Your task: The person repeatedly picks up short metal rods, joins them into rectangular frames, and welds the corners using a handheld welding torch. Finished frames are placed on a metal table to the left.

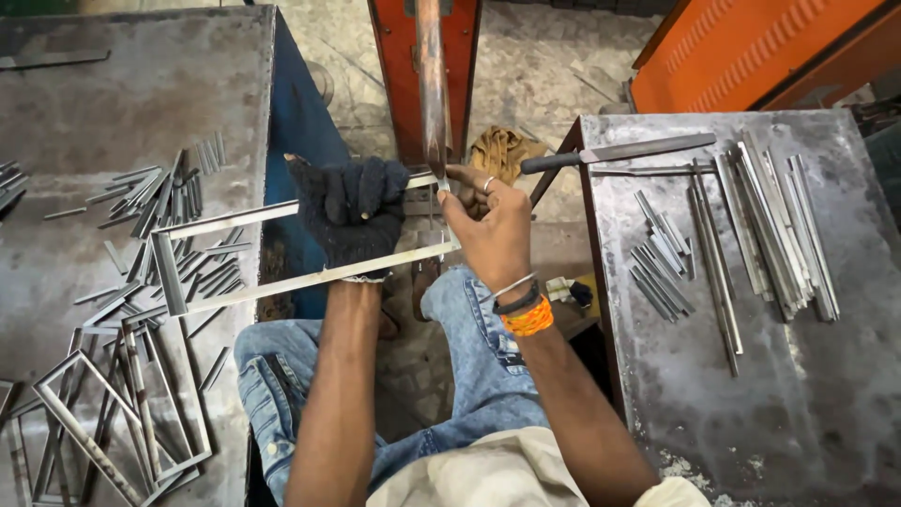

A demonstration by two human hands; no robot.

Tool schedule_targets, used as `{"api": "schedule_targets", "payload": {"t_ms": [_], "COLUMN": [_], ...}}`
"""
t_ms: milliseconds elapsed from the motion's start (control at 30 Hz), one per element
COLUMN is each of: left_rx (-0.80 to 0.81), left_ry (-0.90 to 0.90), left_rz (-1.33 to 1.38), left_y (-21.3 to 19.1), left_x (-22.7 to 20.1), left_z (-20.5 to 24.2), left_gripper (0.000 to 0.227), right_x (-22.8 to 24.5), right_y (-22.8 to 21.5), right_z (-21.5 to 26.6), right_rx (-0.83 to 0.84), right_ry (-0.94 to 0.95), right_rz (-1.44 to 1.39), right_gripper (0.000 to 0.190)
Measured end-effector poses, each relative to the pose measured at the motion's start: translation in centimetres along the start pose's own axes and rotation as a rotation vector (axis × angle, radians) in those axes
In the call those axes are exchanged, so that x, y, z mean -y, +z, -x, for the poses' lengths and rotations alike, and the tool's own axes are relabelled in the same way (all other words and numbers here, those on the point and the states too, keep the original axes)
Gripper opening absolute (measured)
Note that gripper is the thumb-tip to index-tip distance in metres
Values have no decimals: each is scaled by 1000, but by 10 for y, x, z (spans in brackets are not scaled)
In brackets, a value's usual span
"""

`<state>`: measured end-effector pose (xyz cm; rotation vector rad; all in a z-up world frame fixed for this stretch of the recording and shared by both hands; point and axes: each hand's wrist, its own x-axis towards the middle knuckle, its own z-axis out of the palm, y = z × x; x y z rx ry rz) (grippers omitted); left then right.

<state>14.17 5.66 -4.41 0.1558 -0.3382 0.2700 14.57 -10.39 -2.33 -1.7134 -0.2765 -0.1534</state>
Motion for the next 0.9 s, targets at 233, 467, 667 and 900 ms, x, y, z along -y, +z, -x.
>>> {"api": "schedule_targets", "payload": {"t_ms": [233,467,667,900], "left_rx": [38,81,-33,14], "left_ry": [-4,22,-6,53], "left_rz": [-39,-69,75,-68], "left_y": [-2,0,12,7], "left_x": [0,1,1,-13], "left_z": [2,3,6,41], "left_gripper": [64,66,64,63], "right_x": [9,1,23,11], "right_y": [0,-1,-5,2], "right_z": [2,6,11,43], "right_rx": [6,15,-12,-2], "right_ry": [13,-9,-68,13], "right_rz": [-17,57,74,36], "right_gripper": [27,38,58,58]}}
